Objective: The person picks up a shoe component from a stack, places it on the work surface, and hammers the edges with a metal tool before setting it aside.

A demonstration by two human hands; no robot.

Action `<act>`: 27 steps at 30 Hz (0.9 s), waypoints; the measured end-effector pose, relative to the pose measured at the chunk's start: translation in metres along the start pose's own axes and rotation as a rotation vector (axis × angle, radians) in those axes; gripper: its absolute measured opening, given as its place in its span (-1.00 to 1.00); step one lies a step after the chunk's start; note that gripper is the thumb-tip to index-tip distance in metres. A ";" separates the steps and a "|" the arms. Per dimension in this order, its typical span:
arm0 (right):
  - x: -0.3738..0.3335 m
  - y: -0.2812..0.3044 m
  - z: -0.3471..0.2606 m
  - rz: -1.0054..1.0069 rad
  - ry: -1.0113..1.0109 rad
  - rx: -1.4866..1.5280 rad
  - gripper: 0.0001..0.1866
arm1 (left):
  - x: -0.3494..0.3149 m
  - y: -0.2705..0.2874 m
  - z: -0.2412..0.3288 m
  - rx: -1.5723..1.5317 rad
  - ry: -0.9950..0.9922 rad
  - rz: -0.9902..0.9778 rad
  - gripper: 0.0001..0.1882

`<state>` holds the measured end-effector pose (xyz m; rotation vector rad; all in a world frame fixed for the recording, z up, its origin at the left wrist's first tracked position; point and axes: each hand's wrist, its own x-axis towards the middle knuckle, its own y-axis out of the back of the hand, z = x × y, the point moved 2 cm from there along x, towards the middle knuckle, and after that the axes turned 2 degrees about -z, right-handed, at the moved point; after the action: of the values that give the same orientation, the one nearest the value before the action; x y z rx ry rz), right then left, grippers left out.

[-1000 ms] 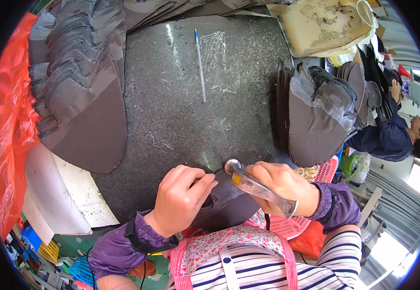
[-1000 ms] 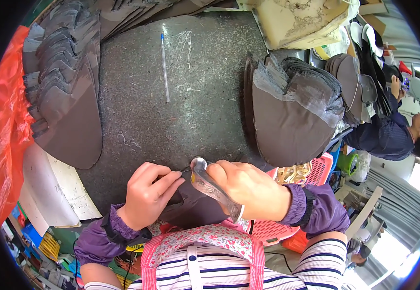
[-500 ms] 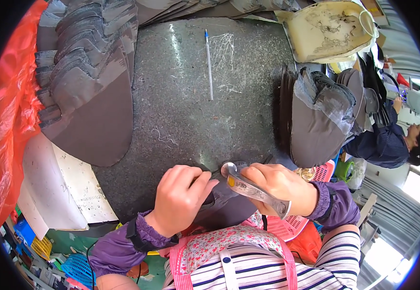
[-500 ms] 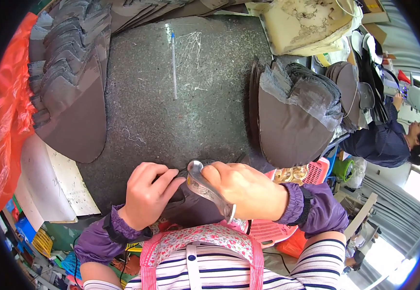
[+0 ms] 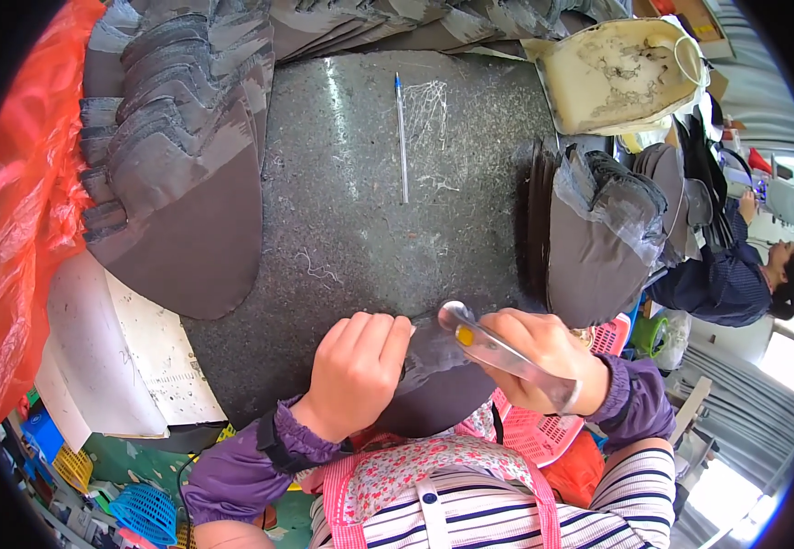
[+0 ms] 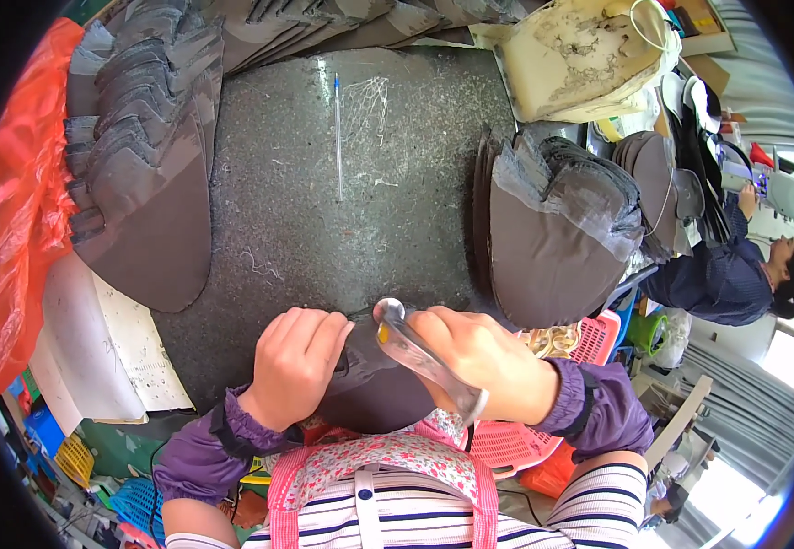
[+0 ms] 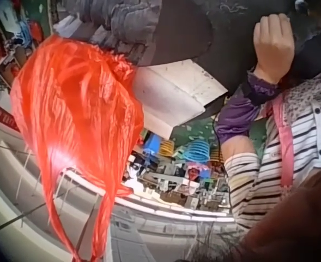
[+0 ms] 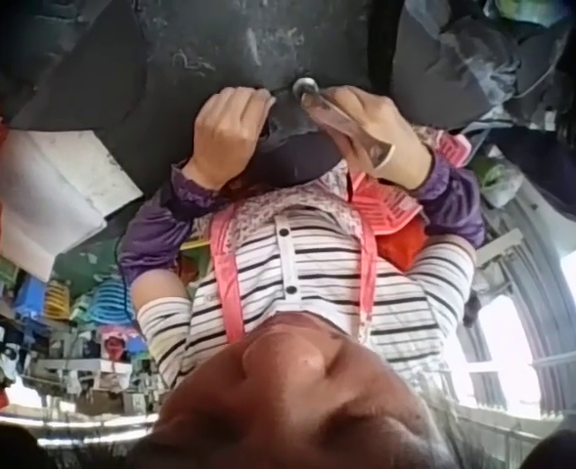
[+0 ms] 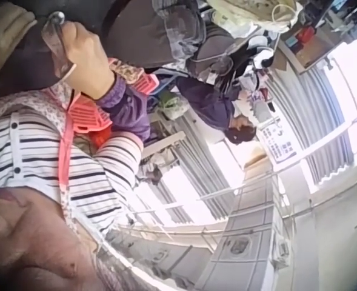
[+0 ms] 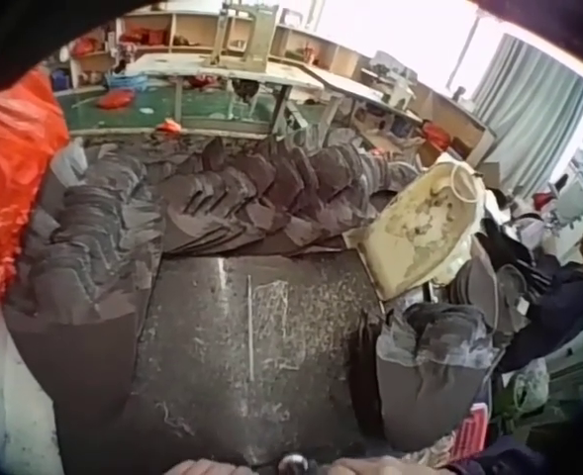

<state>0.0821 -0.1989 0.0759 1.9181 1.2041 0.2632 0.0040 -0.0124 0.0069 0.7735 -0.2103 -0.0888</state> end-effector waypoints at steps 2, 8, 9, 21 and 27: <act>0.006 -0.005 0.003 -0.040 0.042 -0.013 -0.69 | 0.002 0.002 0.000 0.055 -0.068 0.044 -0.82; 0.009 -0.006 0.006 -0.067 0.070 -0.021 -0.66 | -0.008 0.003 -0.002 0.008 -0.060 0.031 -0.75; 0.010 -0.008 0.006 -0.084 0.052 0.010 -0.61 | -0.009 0.002 -0.002 0.054 -0.095 0.024 -0.74; 0.018 -0.012 0.002 -0.110 0.034 0.115 -0.48 | -0.011 0.001 0.008 0.268 -0.192 -0.033 -0.73; 0.020 -0.017 0.001 -0.130 0.045 0.103 -0.48 | -0.013 -0.001 0.004 0.053 -0.012 0.061 -0.74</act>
<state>0.0819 -0.1799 0.0578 1.9203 1.3905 0.1793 -0.0095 -0.0131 0.0069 0.8189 -0.2481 -0.0300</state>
